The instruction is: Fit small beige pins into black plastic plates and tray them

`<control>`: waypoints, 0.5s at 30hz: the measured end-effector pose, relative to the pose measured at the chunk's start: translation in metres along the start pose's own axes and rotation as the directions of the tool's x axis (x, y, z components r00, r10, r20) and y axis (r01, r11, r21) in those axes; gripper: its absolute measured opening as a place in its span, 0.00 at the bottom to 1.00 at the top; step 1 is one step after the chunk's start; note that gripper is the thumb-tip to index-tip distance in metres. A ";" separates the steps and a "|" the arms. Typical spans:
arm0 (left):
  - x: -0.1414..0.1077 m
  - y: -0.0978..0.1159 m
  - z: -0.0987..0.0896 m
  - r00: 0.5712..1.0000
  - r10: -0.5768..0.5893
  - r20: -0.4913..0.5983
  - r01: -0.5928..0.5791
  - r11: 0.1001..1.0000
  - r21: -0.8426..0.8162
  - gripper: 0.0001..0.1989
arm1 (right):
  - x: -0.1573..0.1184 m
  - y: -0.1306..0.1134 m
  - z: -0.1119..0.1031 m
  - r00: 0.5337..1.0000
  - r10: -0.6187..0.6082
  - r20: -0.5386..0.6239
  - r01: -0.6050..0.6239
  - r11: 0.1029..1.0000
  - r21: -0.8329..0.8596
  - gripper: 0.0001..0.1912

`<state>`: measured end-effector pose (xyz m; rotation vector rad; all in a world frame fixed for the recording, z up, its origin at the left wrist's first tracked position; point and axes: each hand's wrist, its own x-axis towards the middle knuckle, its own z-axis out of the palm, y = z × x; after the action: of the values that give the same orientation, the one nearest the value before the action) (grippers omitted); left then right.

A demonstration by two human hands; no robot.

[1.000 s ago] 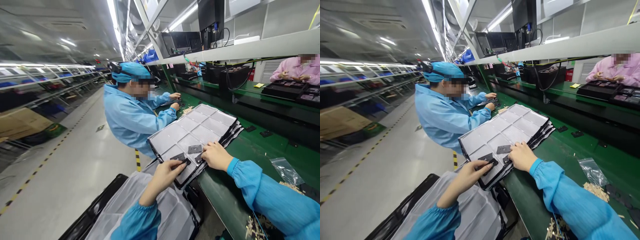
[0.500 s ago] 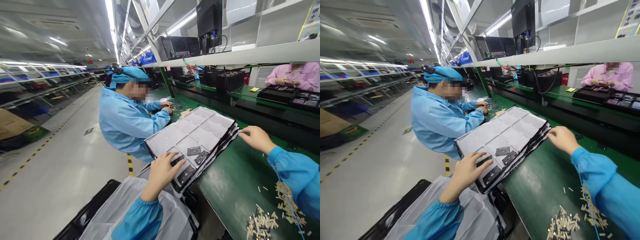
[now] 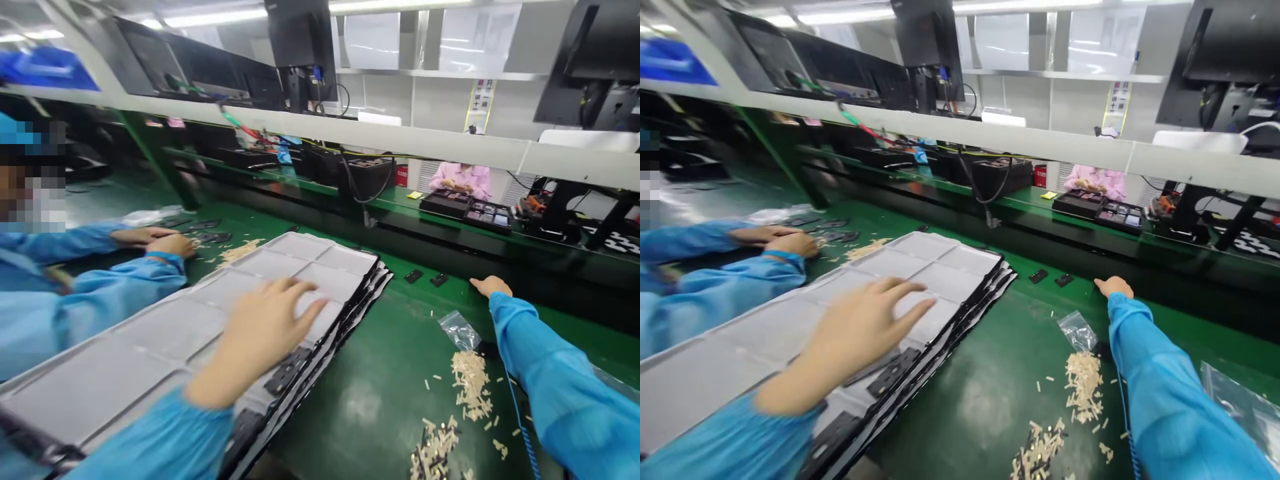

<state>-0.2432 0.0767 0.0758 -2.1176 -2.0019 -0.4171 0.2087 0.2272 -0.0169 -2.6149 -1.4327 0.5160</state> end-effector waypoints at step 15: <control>0.106 0.240 0.089 0.889 0.195 0.415 -0.046 0.938 -0.343 0.19 | -0.035 0.022 -0.029 0.995 -0.098 -0.026 0.101 0.975 0.198 0.17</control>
<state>0.0070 0.1902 0.0395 -2.7398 -2.1265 -0.2728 0.2190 0.1882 0.0126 -2.3748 -1.4183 0.5913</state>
